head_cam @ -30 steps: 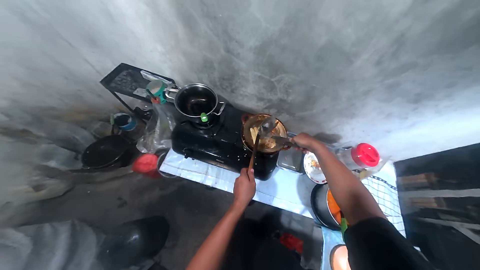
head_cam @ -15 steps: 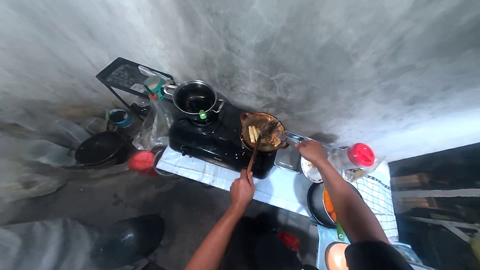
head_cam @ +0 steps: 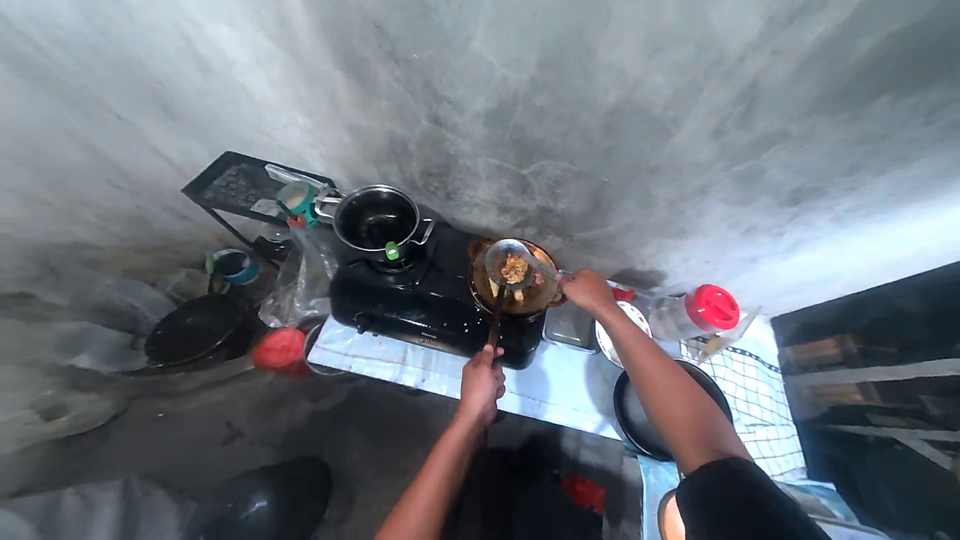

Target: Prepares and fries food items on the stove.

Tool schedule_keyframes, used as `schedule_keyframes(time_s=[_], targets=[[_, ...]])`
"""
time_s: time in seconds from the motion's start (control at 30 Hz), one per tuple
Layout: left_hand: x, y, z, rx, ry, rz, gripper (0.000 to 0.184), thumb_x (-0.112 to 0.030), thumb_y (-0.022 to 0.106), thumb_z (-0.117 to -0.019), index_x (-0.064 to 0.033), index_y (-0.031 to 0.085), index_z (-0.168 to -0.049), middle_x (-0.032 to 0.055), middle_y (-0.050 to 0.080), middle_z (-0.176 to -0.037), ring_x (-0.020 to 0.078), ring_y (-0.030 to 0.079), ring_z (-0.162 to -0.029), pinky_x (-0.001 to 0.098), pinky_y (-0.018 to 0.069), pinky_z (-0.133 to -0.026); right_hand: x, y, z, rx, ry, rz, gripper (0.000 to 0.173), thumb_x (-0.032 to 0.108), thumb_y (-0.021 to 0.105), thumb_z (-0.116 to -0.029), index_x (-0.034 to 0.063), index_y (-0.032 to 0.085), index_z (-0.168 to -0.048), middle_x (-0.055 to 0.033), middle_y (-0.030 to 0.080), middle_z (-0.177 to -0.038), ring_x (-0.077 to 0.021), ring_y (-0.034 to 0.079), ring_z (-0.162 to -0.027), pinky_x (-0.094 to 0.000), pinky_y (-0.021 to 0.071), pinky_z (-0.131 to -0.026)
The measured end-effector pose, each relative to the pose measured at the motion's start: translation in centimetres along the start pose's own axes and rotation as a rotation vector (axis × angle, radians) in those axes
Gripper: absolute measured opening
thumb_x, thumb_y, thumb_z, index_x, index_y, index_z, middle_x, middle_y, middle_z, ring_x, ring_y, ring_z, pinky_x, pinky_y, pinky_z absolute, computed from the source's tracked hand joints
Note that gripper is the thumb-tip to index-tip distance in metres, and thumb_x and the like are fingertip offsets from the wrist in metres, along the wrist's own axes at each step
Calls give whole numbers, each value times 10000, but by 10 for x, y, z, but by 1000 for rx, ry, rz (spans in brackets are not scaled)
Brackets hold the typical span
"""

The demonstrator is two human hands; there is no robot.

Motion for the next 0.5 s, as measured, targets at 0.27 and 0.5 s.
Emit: schedule_keyframes(time_s=[0.27, 0.5], targets=[[-16, -17, -7, -54, 3, 36, 432, -355, 315, -1136, -35, 605, -1117, -57, 323, -545, 54, 280, -397, 203, 251, -372, -28, 12, -9, 174, 135, 91, 591, 537, 428, -1057, 7, 677, -1136, -174, 692, -985, -276, 678, -815, -485, 559, -762], [-25, -28, -4, -78, 42, -44, 432, -357, 327, -1135, -34, 614, -1138, -56, 325, -562, 63, 294, -418, 218, 273, -396, -27, 45, -35, 171, 156, -114, 617, 557, 378, -1074, 19, 678, -1116, -109, 672, -863, -193, 636, -681, -389, 552, -670]])
Point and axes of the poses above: each hand's wrist, its own z-axis away from the middle knuckle, its own y-axis out of the palm, x = y × z, the point moved 10 cm from there along -z, towards the middle knuckle
